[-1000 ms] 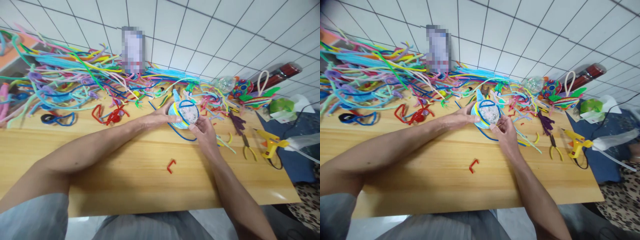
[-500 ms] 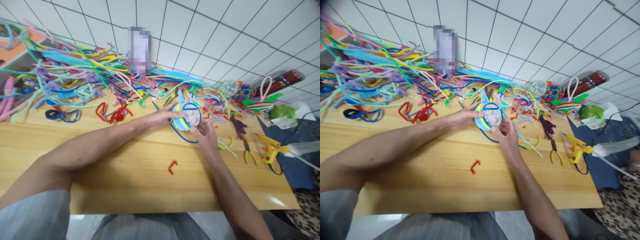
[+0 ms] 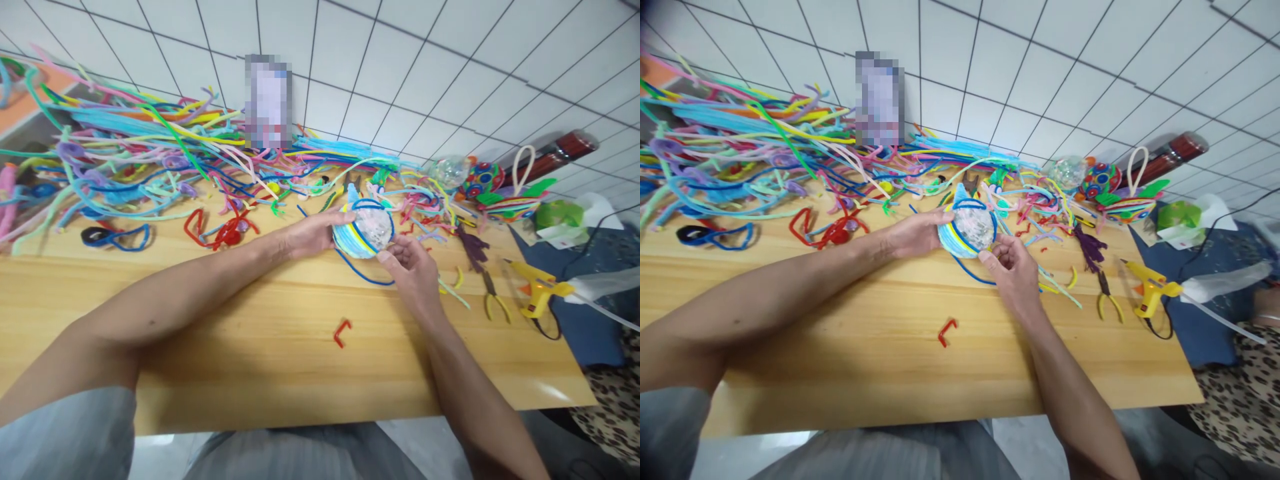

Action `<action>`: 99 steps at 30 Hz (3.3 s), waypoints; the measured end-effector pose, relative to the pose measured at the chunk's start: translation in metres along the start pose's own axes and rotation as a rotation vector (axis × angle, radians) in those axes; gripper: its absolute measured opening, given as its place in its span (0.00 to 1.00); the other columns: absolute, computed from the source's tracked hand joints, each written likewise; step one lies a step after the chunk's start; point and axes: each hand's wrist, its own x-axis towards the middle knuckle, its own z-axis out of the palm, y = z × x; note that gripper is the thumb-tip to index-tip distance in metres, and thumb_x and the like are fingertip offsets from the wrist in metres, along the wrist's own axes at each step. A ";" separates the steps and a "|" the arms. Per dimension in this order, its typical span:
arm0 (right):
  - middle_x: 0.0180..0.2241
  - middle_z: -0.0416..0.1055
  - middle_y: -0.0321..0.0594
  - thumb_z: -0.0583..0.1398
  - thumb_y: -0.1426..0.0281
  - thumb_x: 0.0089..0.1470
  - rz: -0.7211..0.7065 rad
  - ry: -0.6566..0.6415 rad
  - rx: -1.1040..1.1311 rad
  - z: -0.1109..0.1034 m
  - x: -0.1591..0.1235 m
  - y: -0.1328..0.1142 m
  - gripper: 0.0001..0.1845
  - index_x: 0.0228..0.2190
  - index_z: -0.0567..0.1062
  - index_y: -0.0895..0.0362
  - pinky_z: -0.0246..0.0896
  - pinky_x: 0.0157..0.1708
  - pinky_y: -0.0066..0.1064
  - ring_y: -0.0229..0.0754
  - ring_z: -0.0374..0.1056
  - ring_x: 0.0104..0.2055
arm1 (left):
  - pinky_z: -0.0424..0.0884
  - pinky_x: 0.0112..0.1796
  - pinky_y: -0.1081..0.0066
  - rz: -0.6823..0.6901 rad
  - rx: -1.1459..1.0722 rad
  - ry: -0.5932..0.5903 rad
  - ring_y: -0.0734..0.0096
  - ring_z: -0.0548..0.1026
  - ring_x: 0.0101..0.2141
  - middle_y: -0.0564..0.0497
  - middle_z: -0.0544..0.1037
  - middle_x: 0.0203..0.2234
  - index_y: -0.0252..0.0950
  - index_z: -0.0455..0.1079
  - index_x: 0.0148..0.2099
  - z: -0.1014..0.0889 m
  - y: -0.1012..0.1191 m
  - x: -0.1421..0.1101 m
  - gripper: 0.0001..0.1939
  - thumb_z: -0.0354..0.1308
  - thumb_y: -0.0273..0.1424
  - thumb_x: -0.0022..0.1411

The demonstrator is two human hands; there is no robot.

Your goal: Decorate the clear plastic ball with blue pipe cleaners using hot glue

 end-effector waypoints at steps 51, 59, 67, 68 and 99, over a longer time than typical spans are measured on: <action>0.25 0.72 0.32 0.68 0.58 0.60 -0.112 -0.066 -0.118 -0.007 0.000 -0.009 0.12 0.29 0.79 0.51 0.56 0.29 0.34 0.40 0.63 0.27 | 0.81 0.60 0.49 -0.005 0.114 0.122 0.47 0.88 0.53 0.40 0.87 0.58 0.45 0.73 0.70 0.003 -0.002 -0.008 0.50 0.85 0.47 0.49; 0.26 0.73 0.32 0.66 0.60 0.59 -0.088 -0.091 -0.110 -0.006 -0.007 -0.021 0.09 0.32 0.79 0.51 0.56 0.29 0.33 0.39 0.63 0.27 | 0.81 0.59 0.53 0.016 0.095 0.155 0.50 0.88 0.52 0.40 0.87 0.57 0.45 0.72 0.70 0.001 -0.004 -0.006 0.49 0.86 0.44 0.50; 0.22 0.65 0.30 0.66 0.60 0.60 -0.135 -0.074 -0.099 -0.007 -0.007 -0.023 0.15 0.25 0.75 0.52 0.54 0.30 0.34 0.37 0.57 0.26 | 0.81 0.59 0.50 0.016 0.105 0.113 0.48 0.87 0.54 0.40 0.86 0.59 0.45 0.71 0.71 0.000 -0.003 -0.007 0.50 0.86 0.46 0.50; 0.22 0.65 0.30 0.66 0.60 0.61 -0.140 -0.081 -0.101 -0.006 -0.007 -0.023 0.15 0.25 0.75 0.52 0.54 0.31 0.34 0.37 0.58 0.26 | 0.80 0.60 0.49 0.012 0.107 0.107 0.48 0.87 0.54 0.40 0.86 0.59 0.45 0.71 0.71 0.000 -0.003 -0.007 0.50 0.86 0.46 0.50; 0.37 0.83 0.36 0.65 0.70 0.68 -0.480 -0.008 -0.224 -0.002 -0.010 -0.005 0.10 0.47 0.85 0.49 0.73 0.40 0.36 0.42 0.77 0.37 | 0.84 0.45 0.65 -0.071 0.079 0.115 0.63 0.87 0.39 0.44 0.89 0.45 0.37 0.79 0.56 0.004 -0.004 -0.005 0.41 0.86 0.53 0.47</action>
